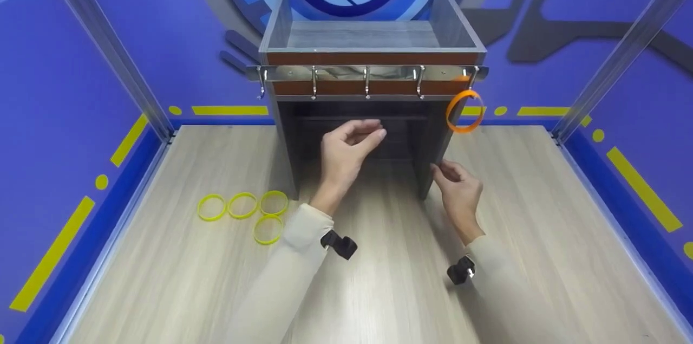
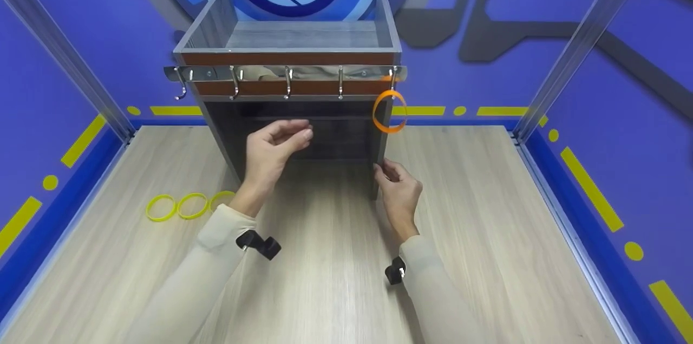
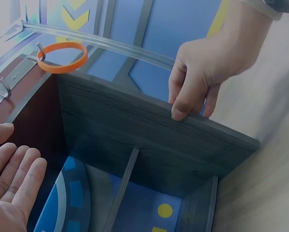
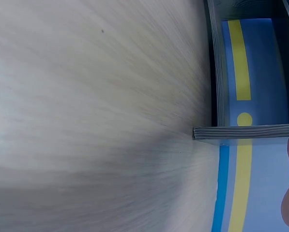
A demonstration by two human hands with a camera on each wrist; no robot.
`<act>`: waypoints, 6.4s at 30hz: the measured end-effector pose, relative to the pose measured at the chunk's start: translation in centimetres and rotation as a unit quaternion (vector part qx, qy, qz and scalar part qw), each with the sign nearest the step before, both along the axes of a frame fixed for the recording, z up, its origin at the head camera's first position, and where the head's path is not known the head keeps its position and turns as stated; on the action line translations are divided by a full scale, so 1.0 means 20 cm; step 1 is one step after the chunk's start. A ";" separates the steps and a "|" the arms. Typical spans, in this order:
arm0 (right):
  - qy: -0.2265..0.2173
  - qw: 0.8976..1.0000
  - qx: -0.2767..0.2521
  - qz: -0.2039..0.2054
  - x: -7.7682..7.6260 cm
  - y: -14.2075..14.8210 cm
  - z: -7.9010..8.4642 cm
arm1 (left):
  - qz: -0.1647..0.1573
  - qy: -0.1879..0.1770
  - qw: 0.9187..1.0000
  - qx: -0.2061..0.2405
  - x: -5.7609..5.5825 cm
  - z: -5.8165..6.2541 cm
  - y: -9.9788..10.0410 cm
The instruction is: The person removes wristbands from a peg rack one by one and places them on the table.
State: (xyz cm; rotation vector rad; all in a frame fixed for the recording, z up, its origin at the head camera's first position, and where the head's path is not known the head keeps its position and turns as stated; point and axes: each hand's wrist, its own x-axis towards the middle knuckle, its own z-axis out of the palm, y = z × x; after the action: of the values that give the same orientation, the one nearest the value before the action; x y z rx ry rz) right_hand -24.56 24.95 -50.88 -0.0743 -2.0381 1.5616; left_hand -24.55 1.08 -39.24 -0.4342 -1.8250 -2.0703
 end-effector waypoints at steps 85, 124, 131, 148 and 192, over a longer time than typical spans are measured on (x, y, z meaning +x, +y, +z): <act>0.030 0.999 0.028 -0.020 -0.01 -0.01 -0.01 | -0.100 -0.042 0.993 -0.052 -0.13 0.23 0.41; 0.011 1.000 0.019 -0.007 -0.04 0.04 -0.08 | -0.168 -0.123 0.966 0.152 -0.05 0.25 0.43; 0.009 1.000 0.028 -0.006 -0.05 0.04 -0.08 | -0.169 -0.126 0.962 0.171 -0.04 0.26 0.42; 0.009 1.000 0.022 -0.012 -0.04 0.03 -0.07 | -0.160 -0.115 0.967 0.163 0.00 0.20 0.34; 0.011 1.000 0.018 -0.001 0.06 -0.05 0.07 | -0.016 -0.190 0.962 0.198 0.09 -0.33 -0.22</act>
State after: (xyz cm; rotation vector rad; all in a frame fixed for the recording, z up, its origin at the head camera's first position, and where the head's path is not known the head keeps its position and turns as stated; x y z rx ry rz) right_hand -23.29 24.02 -49.52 -0.0446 -2.0481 1.5183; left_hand -22.83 -3.35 -45.88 0.0453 -1.5244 -2.6022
